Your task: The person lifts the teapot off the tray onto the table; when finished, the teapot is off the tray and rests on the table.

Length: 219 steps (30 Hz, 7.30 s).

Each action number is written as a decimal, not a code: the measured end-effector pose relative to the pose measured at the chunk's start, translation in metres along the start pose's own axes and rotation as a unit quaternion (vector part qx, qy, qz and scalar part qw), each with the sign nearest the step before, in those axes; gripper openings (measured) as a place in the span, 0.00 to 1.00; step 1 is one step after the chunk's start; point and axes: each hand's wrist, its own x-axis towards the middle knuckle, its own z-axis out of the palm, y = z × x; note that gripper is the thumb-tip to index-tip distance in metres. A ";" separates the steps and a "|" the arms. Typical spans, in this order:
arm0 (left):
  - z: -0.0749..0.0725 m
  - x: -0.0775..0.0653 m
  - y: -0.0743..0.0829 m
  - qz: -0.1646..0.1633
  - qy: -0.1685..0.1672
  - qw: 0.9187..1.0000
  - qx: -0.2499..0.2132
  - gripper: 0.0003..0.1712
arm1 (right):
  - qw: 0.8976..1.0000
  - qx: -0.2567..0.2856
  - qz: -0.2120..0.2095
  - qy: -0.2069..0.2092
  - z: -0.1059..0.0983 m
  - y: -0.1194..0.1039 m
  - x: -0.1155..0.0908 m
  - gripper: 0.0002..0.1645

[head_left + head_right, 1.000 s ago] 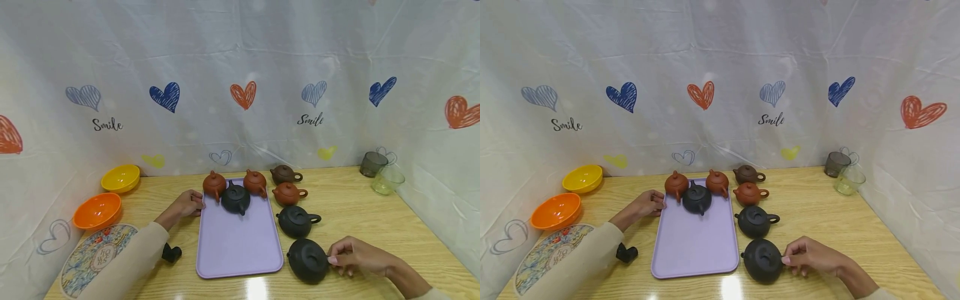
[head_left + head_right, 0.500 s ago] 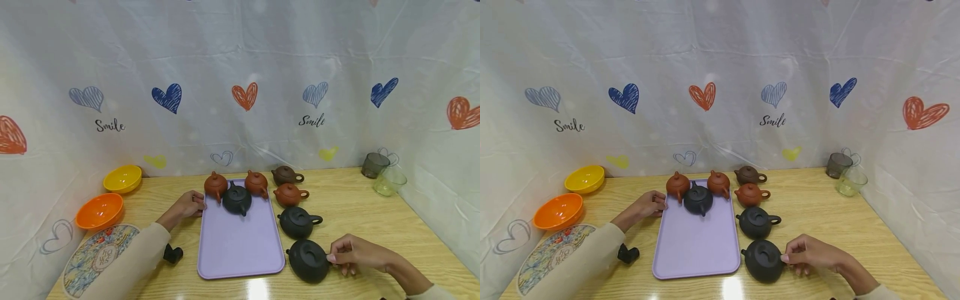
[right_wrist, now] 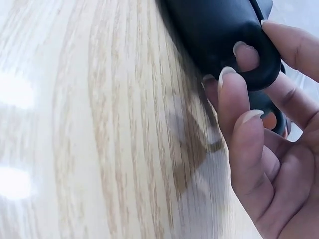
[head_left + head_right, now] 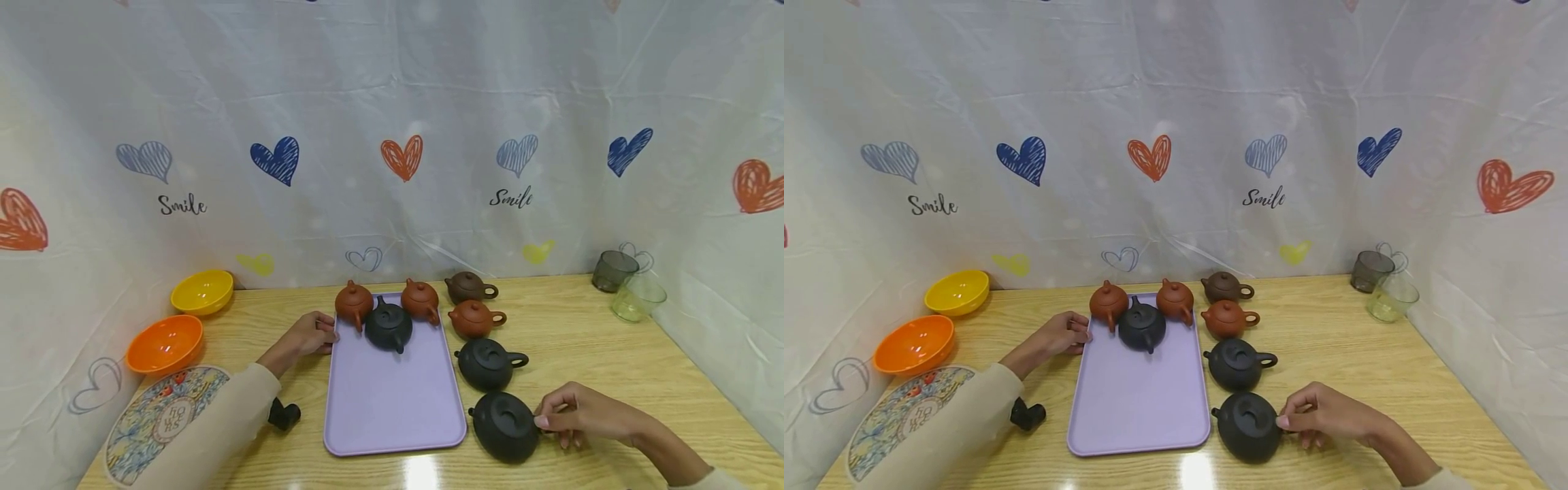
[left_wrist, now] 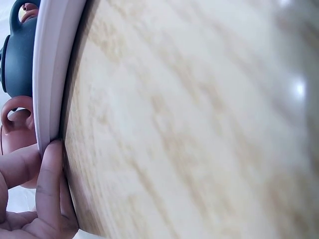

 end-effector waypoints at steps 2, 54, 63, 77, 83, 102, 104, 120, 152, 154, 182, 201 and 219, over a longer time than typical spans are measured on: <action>0.000 0.000 0.000 0.000 0.000 1.000 0.001 0.23 | 1.000 -0.002 0.005 0.009 -0.001 -0.001 -0.001 0.13; -0.004 -0.003 0.006 -0.014 -0.015 1.000 -0.010 0.25 | 0.975 -0.064 0.076 0.198 0.028 -0.119 0.182 0.18; -0.004 -0.003 0.005 -0.015 -0.018 1.000 -0.009 0.24 | 0.972 -0.063 0.105 0.202 0.033 -0.112 0.206 0.17; -0.004 -0.003 0.005 -0.010 -0.017 1.000 -0.009 0.24 | 0.964 -0.132 0.136 0.184 0.046 -0.110 0.224 0.21; -0.004 -0.002 0.005 -0.011 -0.015 1.000 -0.006 0.23 | 0.966 -0.130 0.129 0.182 0.047 -0.111 0.225 0.12; -0.003 -0.003 0.006 -0.001 -0.018 1.000 -0.008 0.24 | 0.966 -0.137 0.160 0.149 0.036 -0.109 0.220 0.20; -0.002 -0.002 0.006 -0.002 -0.017 1.000 -0.006 0.24 | 0.966 -0.131 0.166 0.146 0.035 -0.108 0.219 0.22; -0.002 -0.004 0.005 -0.001 -0.024 1.000 -0.010 0.26 | 0.971 -0.080 0.145 0.171 0.029 -0.107 0.209 0.20; -0.003 -0.003 0.006 -0.004 -0.022 1.000 0.001 0.26 | 0.982 -0.032 0.079 0.165 0.001 -0.113 0.136 0.18; -0.003 -0.002 0.006 -0.005 -0.021 1.000 0.000 0.26 | 0.982 -0.033 0.075 0.168 -0.002 -0.112 0.131 0.19; -0.003 -0.001 0.004 -0.007 -0.016 1.000 -0.004 0.25 | 0.975 -0.001 0.059 0.214 -0.064 -0.094 0.060 0.15; -0.003 -0.002 0.003 -0.007 -0.011 1.000 0.008 0.24 | 0.959 0.017 0.058 0.276 -0.124 -0.054 0.038 0.10; -0.002 -0.001 0.003 -0.010 -0.011 1.000 -0.003 0.24 | 0.953 0.011 0.066 0.297 -0.159 -0.012 0.044 0.09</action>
